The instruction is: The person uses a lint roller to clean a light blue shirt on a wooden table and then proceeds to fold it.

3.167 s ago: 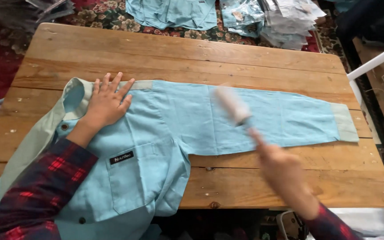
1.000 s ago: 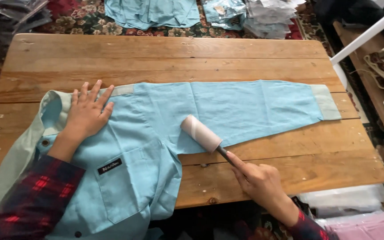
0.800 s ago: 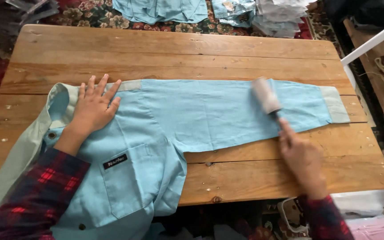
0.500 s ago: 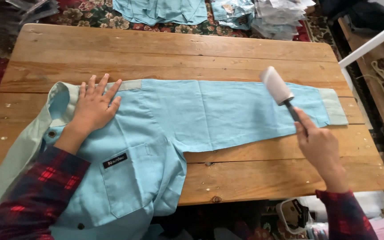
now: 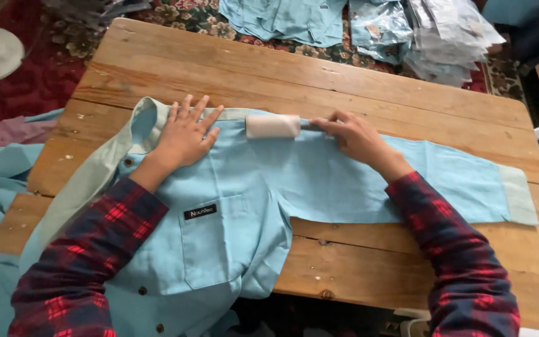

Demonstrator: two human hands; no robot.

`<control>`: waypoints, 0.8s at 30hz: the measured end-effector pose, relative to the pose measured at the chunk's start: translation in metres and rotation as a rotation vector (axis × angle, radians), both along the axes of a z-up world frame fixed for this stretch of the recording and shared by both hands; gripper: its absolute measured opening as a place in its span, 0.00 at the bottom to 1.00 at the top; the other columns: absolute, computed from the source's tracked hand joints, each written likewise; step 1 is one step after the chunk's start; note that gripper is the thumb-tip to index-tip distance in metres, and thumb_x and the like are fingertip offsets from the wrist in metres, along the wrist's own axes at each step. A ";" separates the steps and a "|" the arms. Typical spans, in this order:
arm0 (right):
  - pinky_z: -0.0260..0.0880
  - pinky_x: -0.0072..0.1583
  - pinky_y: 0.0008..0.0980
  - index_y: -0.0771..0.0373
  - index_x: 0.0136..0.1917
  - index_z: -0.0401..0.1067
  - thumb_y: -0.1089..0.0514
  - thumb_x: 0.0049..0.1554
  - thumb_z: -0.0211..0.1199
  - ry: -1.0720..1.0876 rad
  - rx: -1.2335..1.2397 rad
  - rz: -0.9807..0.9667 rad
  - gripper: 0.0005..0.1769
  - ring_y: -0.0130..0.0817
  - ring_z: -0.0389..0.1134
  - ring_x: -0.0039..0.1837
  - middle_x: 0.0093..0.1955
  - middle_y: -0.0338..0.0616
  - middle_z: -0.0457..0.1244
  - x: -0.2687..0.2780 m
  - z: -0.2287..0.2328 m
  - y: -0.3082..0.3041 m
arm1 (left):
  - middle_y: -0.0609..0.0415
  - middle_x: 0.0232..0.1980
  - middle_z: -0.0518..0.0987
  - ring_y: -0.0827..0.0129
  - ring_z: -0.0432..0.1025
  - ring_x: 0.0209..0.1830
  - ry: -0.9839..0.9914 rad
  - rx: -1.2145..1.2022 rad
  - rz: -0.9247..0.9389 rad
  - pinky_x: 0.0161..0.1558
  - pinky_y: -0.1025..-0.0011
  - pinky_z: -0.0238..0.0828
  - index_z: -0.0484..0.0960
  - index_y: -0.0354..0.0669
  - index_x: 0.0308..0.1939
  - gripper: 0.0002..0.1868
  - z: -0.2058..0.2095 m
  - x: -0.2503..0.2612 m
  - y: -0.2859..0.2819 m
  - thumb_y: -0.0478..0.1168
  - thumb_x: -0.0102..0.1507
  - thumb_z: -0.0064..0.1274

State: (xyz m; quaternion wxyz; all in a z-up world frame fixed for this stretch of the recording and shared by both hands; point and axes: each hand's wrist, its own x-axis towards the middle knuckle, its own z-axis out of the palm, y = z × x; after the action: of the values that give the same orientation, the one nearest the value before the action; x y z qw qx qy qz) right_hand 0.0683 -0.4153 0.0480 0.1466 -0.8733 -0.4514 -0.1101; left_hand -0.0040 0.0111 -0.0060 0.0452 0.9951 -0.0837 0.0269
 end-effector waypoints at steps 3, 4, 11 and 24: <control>0.72 0.54 0.51 0.42 0.72 0.72 0.68 0.58 0.59 0.015 -0.010 -0.061 0.32 0.51 0.70 0.55 0.52 0.37 0.63 0.007 0.006 0.004 | 0.52 0.86 0.49 0.43 0.38 0.85 0.011 -0.013 0.000 0.80 0.42 0.29 0.52 0.74 0.82 0.32 0.001 -0.001 0.000 0.64 0.72 0.23; 0.72 0.54 0.51 0.42 0.72 0.72 0.68 0.58 0.59 0.014 -0.012 -0.059 0.32 0.51 0.70 0.55 0.52 0.37 0.63 0.001 0.006 0.003 | 0.52 0.86 0.49 0.43 0.38 0.85 0.009 -0.015 0.003 0.80 0.42 0.29 0.52 0.74 0.82 0.32 0.003 -0.001 0.000 0.64 0.72 0.23; 0.71 0.55 0.49 0.43 0.70 0.72 0.68 0.58 0.54 0.018 -0.018 0.066 0.31 0.54 0.68 0.52 0.51 0.44 0.59 -0.077 0.000 -0.039 | 0.54 0.86 0.46 0.44 0.36 0.85 0.066 0.021 0.006 0.80 0.43 0.27 0.50 0.76 0.82 0.33 0.001 0.002 0.002 0.65 0.72 0.21; 0.72 0.46 0.32 0.57 0.76 0.67 0.63 0.64 0.51 0.715 0.661 -0.470 0.27 0.31 0.64 0.41 0.44 0.48 0.68 -0.267 0.013 -0.120 | 0.39 0.68 0.74 0.42 0.70 0.67 -0.257 0.018 -0.266 0.64 0.48 0.64 0.72 0.50 0.74 0.32 0.018 0.037 -0.051 0.55 0.68 0.49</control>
State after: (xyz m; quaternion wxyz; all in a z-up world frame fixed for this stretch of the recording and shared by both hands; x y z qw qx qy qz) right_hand -0.1983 -0.5354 0.0605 0.5294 -0.8411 -0.1070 0.0278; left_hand 0.0326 -0.0401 0.0118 0.0283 0.9640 -0.2200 0.1469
